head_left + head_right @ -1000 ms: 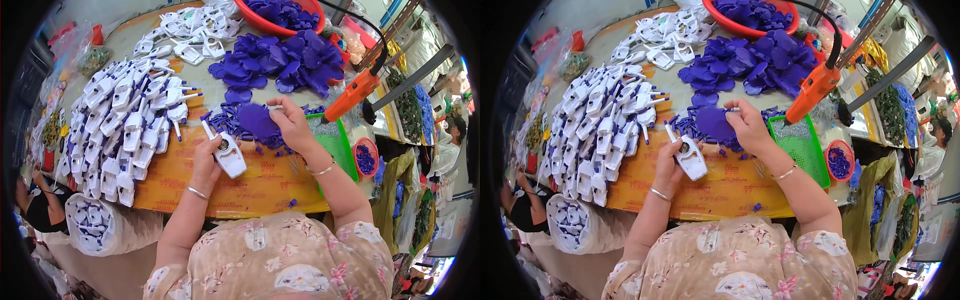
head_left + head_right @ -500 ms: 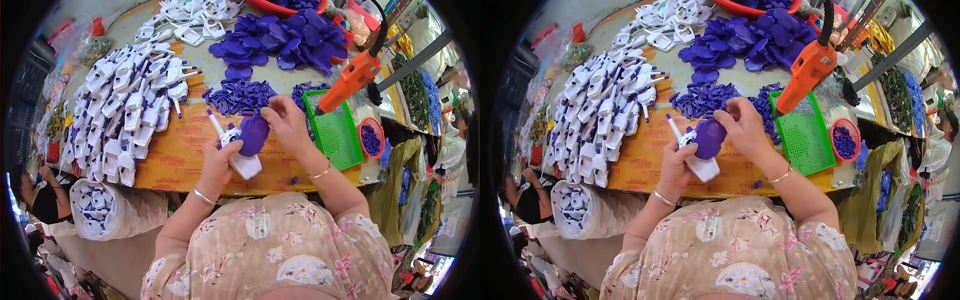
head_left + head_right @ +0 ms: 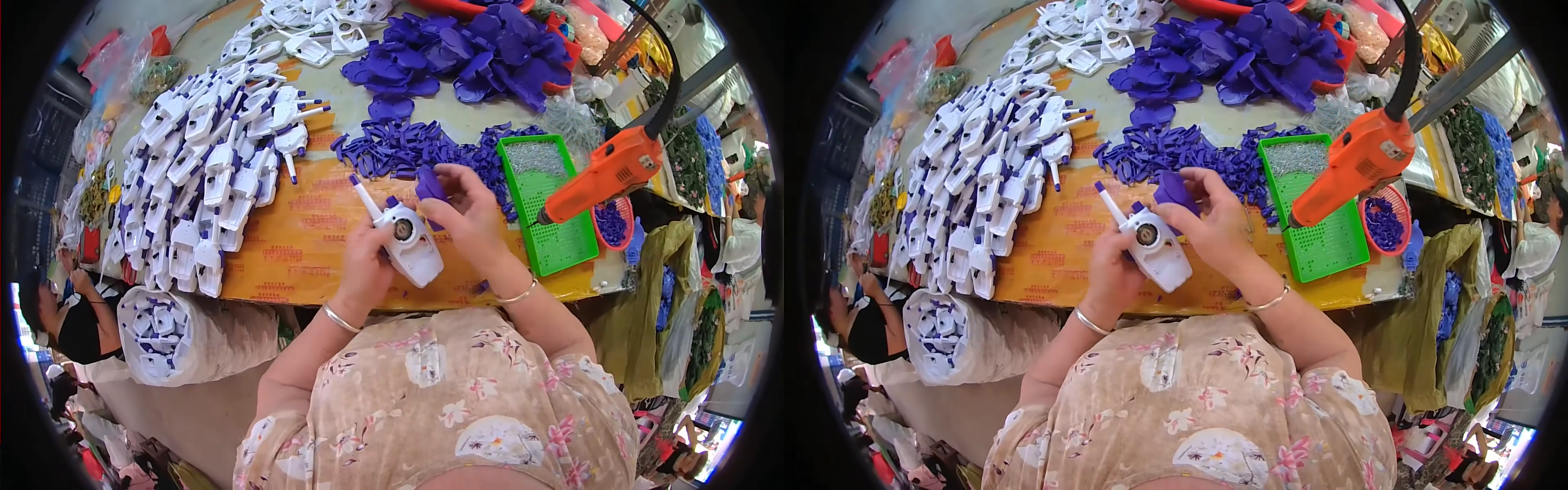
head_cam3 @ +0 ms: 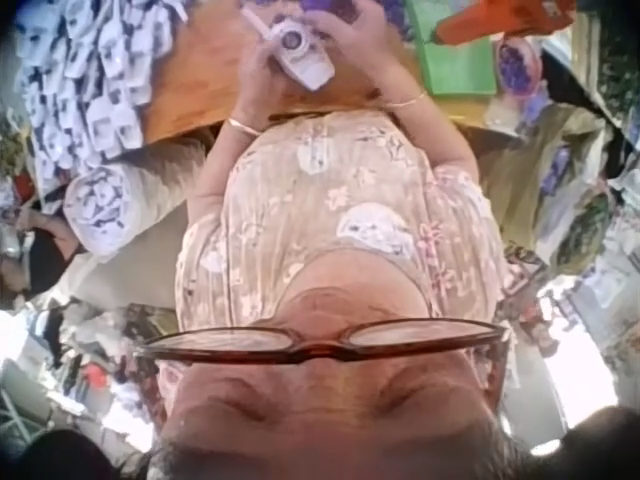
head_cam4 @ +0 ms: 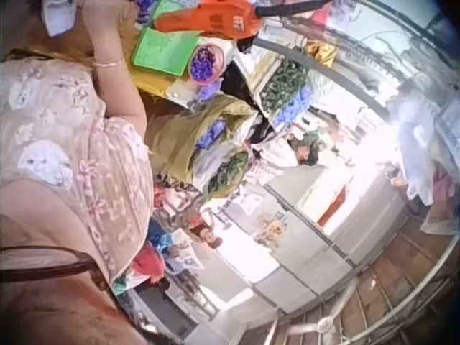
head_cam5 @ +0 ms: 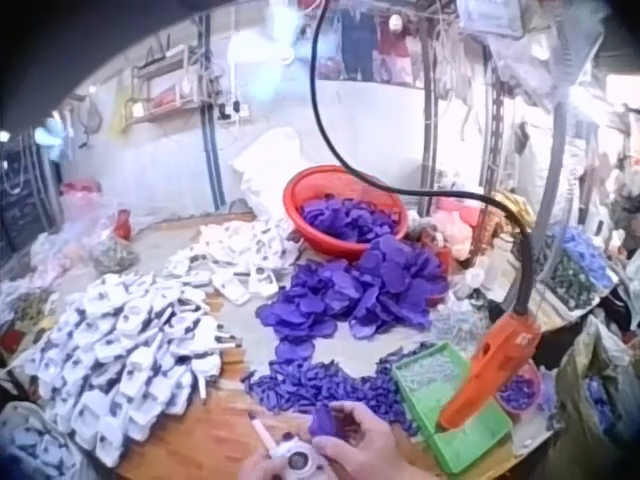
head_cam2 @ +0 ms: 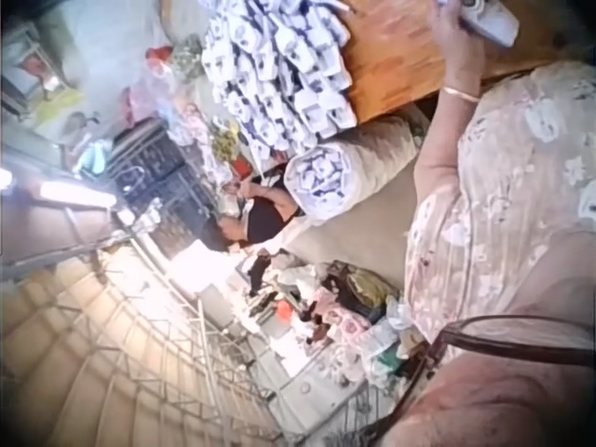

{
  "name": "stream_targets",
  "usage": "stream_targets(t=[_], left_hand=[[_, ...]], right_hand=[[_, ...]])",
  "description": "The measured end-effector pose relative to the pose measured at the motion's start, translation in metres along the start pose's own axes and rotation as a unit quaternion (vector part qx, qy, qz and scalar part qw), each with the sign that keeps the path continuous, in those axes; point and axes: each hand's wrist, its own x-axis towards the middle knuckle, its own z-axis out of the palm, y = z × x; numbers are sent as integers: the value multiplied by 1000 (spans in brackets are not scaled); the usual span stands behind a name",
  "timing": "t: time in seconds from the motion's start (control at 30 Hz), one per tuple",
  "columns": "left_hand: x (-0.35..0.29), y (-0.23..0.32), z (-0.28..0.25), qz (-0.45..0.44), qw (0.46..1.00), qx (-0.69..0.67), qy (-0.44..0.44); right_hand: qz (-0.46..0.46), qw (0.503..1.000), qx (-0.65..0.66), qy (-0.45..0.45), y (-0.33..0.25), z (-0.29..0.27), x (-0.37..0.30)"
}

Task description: Assembling plastic toy walkie-talkie components using a glue gun.

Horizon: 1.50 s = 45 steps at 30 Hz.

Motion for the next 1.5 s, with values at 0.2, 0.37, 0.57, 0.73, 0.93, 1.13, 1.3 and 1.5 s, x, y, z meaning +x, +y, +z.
stream_targets(t=[0.2,0.37,0.57,0.73,0.93,1.13,1.3,1.5], left_hand=[[6,-3,-10,38,999,-27,12],[0,-2,2,65,998,-8,-1],[-6,-7,2,120,987,109,-1],[-5,25,17,73,995,-24,-60],[-10,30,13,114,985,8,-127],[-26,26,2,65,990,89,-87],[-21,26,3,98,982,74,-146],[-21,24,-2,68,990,18,-122]], right_hand=[[-254,926,-272,-57,-16,10,-30],[-237,922,-306,-26,-9,16,-33],[-253,930,-266,-25,3,21,-35],[-219,963,-157,-1,-6,13,-41],[-167,985,9,-37,-19,16,-48],[-288,950,-114,-31,-22,11,-51],[-342,929,-141,-26,-19,9,-47],[-316,932,-175,-17,-27,-1,-42]])
